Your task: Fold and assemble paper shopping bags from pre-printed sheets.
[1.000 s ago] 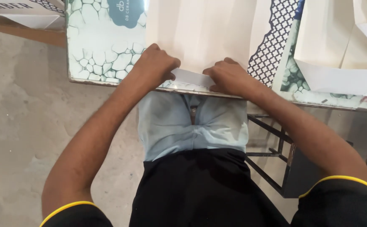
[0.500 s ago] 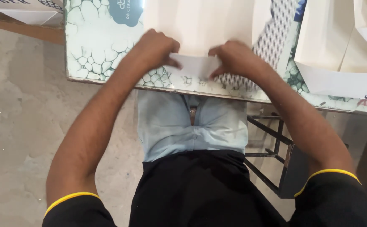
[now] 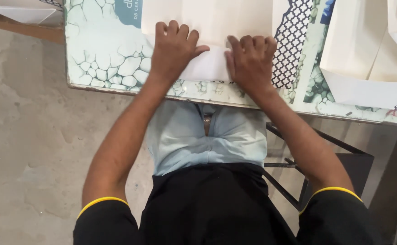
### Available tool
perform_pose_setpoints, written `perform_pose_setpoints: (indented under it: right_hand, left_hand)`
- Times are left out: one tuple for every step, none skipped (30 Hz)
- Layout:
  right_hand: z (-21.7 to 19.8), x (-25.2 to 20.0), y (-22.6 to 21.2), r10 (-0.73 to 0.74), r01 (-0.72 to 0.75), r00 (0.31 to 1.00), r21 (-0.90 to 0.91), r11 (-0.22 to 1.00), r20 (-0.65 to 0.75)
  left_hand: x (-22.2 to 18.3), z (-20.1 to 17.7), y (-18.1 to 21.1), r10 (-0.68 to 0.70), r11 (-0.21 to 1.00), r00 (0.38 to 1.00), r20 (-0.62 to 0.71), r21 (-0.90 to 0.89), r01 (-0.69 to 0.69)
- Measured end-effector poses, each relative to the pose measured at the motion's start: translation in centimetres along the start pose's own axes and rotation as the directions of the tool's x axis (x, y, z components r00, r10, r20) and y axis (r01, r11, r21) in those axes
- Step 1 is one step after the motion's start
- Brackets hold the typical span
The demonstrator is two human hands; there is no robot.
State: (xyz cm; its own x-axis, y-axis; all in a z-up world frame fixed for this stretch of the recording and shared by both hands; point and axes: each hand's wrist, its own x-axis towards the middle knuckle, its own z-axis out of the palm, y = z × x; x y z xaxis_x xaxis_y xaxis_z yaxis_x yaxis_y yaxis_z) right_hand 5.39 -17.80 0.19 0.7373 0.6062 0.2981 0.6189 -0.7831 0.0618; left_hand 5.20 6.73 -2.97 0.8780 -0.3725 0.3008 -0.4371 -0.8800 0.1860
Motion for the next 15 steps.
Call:
perform_pose_setpoints:
  right_hand:
    - [-0.4, 0.3, -0.5, 0.03, -0.028, 0.999, -0.056, 0.998, 0.029]
    - [-0.2, 0.2, -0.6, 0.033, -0.031, 0.999, -0.06, 0.998, 0.03]
    - [0.1, 0.1, -0.9, 0.064, -0.063, 0.997, -0.031, 0.998, 0.038]
    - [0.4, 0.0, -1.2, 0.095, -0.095, 0.994, -0.003, 0.996, 0.047]
    - [0.6, 0.0, -1.4, 0.093, -0.094, 0.994, -0.001, 0.996, 0.052]
    - [0.8, 0.1, -1.6, 0.132, -0.134, 0.989, 0.023, 0.991, 0.071]
    - [0.9, 0.2, -1.9, 0.168, -0.173, 0.982, 0.047, 0.984, 0.091]
    - [1.3, 0.0, -2.1, 0.164, -0.17, 0.982, 0.051, 0.984, 0.097]
    - [1.8, 0.0, -2.1, 0.163, -0.164, 0.985, 0.018, 0.986, 0.056]
    - [2.2, 0.1, -2.1, 0.159, -0.159, 0.987, -0.016, 0.987, 0.015]
    - [2.2, 0.1, -2.1, 0.16, -0.16, 0.987, -0.015, 0.987, 0.015]
    - [2.1, 0.2, -2.2, 0.176, -0.176, 0.984, -0.009, 0.984, 0.037]
    - [2.1, 0.2, -2.3, 0.19, -0.19, 0.98, -0.002, 0.982, 0.063]
    - [2.3, 0.3, -2.4, 0.189, -0.19, 0.98, 0.001, 0.982, 0.067]
    - [2.4, 0.4, -2.3, 0.192, -0.192, 0.979, -0.008, 0.981, 0.067]
  left_hand:
    - [0.0, 0.5, 0.8, 0.006, 0.998, 0.997, -0.08, 0.061, -0.001]
    - [0.0, 1.0, 1.3, 0.009, 0.998, 0.997, -0.081, 0.059, -0.005]
    - [-0.2, 1.5, 1.9, -0.031, 0.998, 0.995, -0.098, 0.047, 0.036]
    - [-0.5, 2.0, 2.4, -0.072, 0.997, 0.991, -0.114, 0.034, 0.076]
    - [-0.4, 1.7, 2.4, -0.075, 0.996, 0.991, -0.11, 0.032, 0.079]
    - [-0.3, 1.5, 2.4, -0.085, 0.996, 0.989, -0.124, 0.01, 0.087]
    - [-0.4, 1.2, 2.4, -0.097, 0.995, 0.986, -0.138, -0.011, 0.097]
    - [-0.7, 1.6, 2.4, -0.104, 0.995, 0.986, -0.133, -0.012, 0.103]
    - [-0.6, 2.0, 2.2, -0.106, 0.994, 0.987, -0.124, -0.026, 0.103]
    - [-0.4, 2.3, 2.0, -0.107, 0.994, 0.988, -0.115, -0.039, 0.103]
    - [-0.3, 2.6, 1.8, -0.107, 0.994, 0.988, -0.114, -0.039, 0.103]
    - [-0.3, 3.0, 1.7, -0.114, 0.993, 0.99, -0.083, -0.054, 0.11]
    - [-0.3, 3.3, 1.6, -0.124, 0.99, 0.991, -0.048, -0.069, 0.12]
    - [-0.3, 3.3, 1.5, -0.126, 0.99, 0.991, -0.044, -0.069, 0.122]
    - [-0.3, 3.3, 1.5, -0.129, 0.989, 0.991, -0.03, -0.076, 0.126]
